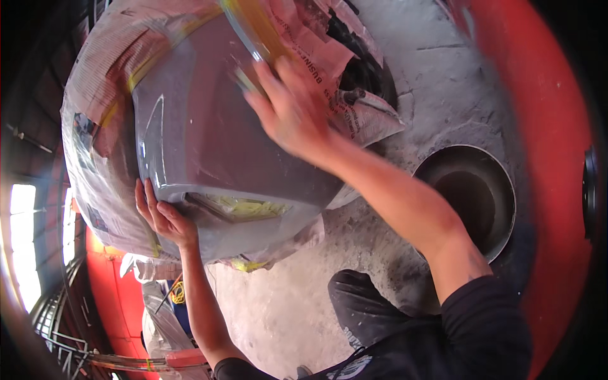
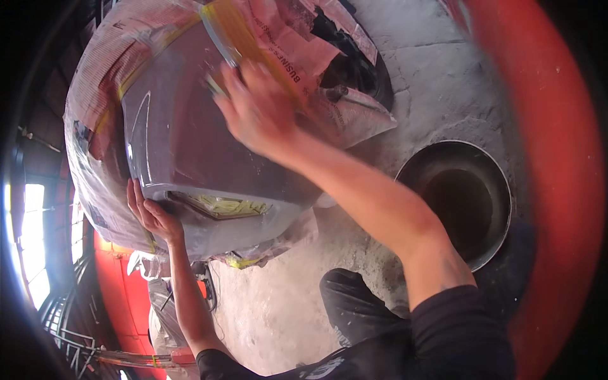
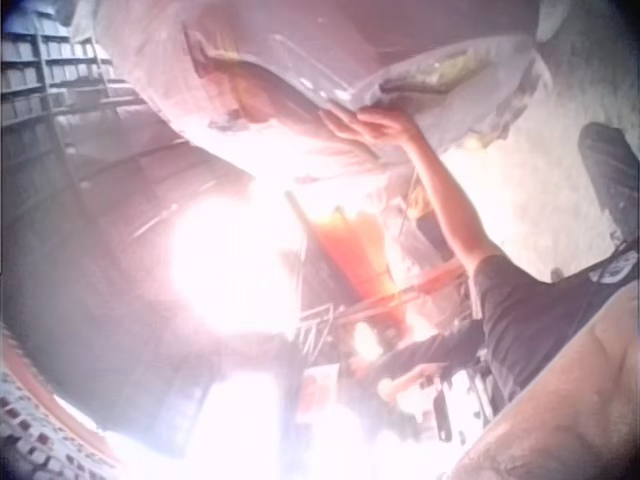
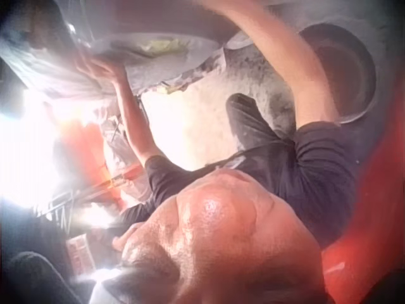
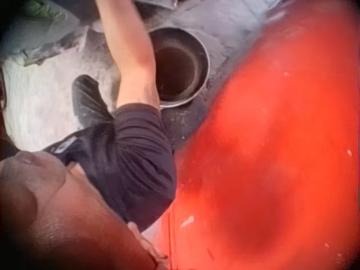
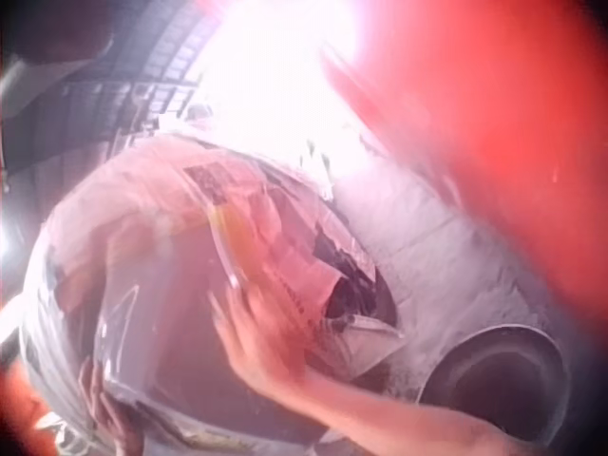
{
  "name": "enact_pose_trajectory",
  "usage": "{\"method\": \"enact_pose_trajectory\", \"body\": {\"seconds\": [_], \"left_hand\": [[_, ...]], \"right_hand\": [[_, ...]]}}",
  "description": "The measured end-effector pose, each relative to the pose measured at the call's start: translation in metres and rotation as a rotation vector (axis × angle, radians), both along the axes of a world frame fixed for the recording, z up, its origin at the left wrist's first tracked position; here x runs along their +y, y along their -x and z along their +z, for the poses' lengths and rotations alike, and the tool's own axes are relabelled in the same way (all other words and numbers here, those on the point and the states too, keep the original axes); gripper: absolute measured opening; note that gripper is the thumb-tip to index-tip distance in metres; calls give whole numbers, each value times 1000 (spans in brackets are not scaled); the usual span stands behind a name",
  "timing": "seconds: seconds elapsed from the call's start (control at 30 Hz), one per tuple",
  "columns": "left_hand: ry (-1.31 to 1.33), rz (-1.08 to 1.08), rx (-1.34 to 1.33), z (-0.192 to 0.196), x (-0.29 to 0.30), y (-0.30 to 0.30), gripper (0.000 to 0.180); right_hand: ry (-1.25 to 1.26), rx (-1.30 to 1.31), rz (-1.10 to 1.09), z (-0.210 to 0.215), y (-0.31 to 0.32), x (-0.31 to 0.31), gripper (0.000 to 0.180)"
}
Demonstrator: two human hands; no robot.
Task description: The person kneels on the floor and uses a sanding block to smooth the surface of a grey car headlight assembly. They repeatedly dip the sanding block into a bucket of water and rub it against the plastic surface, occasionally pausing to wipe the area with their hand.
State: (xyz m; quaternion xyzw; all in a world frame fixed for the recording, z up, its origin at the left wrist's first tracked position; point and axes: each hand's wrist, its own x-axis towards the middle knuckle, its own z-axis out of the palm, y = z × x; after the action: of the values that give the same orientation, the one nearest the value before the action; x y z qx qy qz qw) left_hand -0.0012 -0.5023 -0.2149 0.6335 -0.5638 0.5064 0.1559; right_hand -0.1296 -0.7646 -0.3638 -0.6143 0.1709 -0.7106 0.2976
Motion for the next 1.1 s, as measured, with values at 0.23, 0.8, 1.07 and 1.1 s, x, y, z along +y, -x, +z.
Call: {"method": "enact_pose_trajectory", "body": {"seconds": [0.23,0.8,1.07,1.1], "left_hand": [[-9,-13,-25,0,-8,0,55],[-11,-17,-47,6,-3,2,55],[44,-50,-34,-1,-5,-2,52],[37,-47,-39,1,-3,-2,52]], "right_hand": [[9,19,-65,62,-18,-53,58],[81,-70,52,-55,27,69,66],[222,-121,33,-38,16,75,64],[199,-98,66,-63,24,94,64]]}}
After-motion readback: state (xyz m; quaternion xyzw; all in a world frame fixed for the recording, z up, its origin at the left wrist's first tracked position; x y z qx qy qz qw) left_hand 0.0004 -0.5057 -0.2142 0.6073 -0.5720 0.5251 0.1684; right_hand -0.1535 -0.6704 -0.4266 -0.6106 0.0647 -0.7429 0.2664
